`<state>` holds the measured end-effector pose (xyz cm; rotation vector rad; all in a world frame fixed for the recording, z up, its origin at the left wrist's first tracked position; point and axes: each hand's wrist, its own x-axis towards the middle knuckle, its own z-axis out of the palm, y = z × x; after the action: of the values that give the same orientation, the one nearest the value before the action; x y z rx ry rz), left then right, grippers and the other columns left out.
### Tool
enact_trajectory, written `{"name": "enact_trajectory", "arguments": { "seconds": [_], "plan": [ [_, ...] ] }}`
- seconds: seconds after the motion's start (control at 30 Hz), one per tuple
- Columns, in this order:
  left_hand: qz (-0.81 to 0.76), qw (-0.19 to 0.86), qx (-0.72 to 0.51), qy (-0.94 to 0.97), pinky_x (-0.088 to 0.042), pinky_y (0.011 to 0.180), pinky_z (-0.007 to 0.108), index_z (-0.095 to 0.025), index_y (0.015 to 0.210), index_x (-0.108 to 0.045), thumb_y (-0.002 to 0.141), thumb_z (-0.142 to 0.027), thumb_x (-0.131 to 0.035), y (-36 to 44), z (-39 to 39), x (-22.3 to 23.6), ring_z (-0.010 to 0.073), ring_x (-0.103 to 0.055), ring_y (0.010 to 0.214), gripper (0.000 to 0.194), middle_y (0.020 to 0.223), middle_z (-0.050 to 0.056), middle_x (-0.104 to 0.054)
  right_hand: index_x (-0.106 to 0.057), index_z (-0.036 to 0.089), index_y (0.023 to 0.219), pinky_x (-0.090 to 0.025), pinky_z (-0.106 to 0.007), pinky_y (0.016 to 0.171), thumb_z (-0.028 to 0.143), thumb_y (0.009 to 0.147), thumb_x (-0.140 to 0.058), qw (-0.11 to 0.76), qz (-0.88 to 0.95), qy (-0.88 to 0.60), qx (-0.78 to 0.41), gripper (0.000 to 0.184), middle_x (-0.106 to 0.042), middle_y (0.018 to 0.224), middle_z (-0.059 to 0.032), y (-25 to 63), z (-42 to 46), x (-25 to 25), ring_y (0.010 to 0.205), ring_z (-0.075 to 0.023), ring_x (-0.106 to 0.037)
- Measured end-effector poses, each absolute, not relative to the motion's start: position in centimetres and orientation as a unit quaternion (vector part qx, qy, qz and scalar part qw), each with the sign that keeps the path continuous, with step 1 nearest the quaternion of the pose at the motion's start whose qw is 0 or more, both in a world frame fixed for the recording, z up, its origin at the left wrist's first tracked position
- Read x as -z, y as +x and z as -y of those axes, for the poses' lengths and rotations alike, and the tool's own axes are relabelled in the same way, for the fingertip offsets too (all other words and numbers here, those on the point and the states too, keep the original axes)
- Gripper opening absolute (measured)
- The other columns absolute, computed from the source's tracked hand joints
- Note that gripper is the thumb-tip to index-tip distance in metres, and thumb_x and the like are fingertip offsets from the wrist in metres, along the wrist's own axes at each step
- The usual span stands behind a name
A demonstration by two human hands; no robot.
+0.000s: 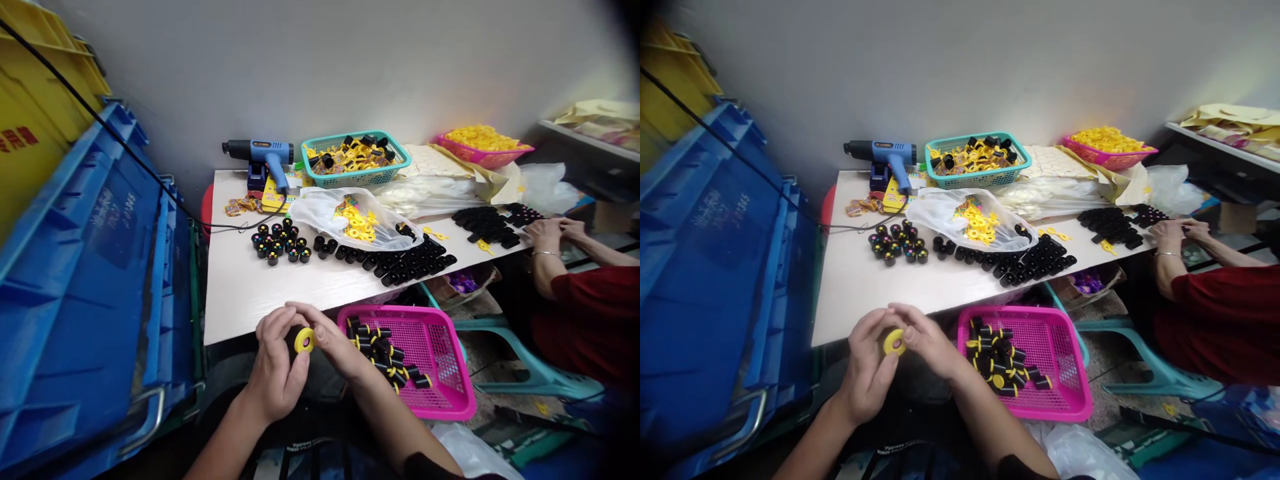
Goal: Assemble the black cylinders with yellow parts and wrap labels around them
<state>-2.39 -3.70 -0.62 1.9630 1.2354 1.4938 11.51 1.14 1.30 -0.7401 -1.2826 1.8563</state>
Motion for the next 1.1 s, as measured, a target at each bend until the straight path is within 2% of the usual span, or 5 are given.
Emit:
{"name": "enact_trajectory", "arguments": {
  "seconds": [0.2, 0.53, 0.73, 0.9, 1.1],
  "plan": [
    [-0.391, 0.153, -0.557, 0.717, -0.037, 0.095, 0.050, -0.021, 0.142, -0.024, 0.087, -0.019, -0.043, -2.2, 3.4, 1.4, 0.0265, -0.045, 0.113, 0.058, 0.121, 0.013, -0.048, -0.069, 0.014, 0.079, -0.036, -0.025, 0.063, 0.052, 0.068, -0.072, 0.376, 0.423, -0.271, -0.779, 0.039, -0.054, 0.072, -0.0025, 10.3, -0.7, -1.3, 0.063, -0.0124, -0.042],
    [-0.337, 0.283, -0.602, 0.666, -0.040, 0.090, 0.051, -0.027, 0.142, -0.011, 0.094, -0.030, -0.037, -1.9, 2.3, 1.0, 0.0237, -0.050, 0.104, 0.054, 0.104, 0.008, -0.057, -0.064, 0.017, 0.110, -0.042, -0.033, 0.085, 0.050, 0.061, -0.075, 0.282, 0.327, -0.177, -0.884, 0.061, -0.057, 0.102, -0.0087, 12.9, -1.2, 0.1, 0.091, -0.0203, -0.051],
    [-0.396, 0.173, -0.496, 0.753, -0.041, 0.091, 0.050, -0.025, 0.140, -0.022, 0.089, -0.025, -0.048, -2.2, 2.1, 2.7, 0.0269, -0.049, 0.110, 0.057, 0.113, 0.011, -0.054, -0.068, 0.016, 0.086, -0.039, -0.026, 0.070, 0.041, 0.064, -0.073, 0.365, 0.369, -0.241, -0.820, 0.035, -0.056, 0.084, -0.0041, 12.5, -1.2, -0.1, 0.077, -0.0162, -0.047],
    [-0.374, 0.208, -0.492, 0.758, -0.036, 0.096, 0.054, -0.020, 0.144, -0.024, 0.091, -0.030, -0.037, -2.0, 2.3, 2.6, 0.0290, -0.048, 0.113, 0.055, 0.113, 0.013, -0.056, -0.065, 0.017, 0.099, -0.037, -0.026, 0.072, 0.038, 0.064, -0.075, 0.328, 0.423, -0.217, -0.816, 0.042, -0.056, 0.088, -0.0027, 13.0, -1.3, -0.2, 0.080, -0.0158, -0.046],
    [-0.313, 0.229, -0.568, 0.726, -0.044, 0.083, 0.045, -0.021, 0.140, -0.033, 0.091, -0.028, -0.030, 1.4, 1.6, 1.1, 0.0245, -0.055, 0.094, 0.049, 0.094, 0.008, -0.058, -0.063, 0.017, 0.083, -0.034, -0.025, 0.060, 0.048, 0.060, -0.079, 0.396, 0.459, -0.284, -0.743, 0.042, -0.049, 0.074, 0.0005, 14.2, -0.4, 0.4, 0.066, -0.0128, -0.041]
  ]
}}
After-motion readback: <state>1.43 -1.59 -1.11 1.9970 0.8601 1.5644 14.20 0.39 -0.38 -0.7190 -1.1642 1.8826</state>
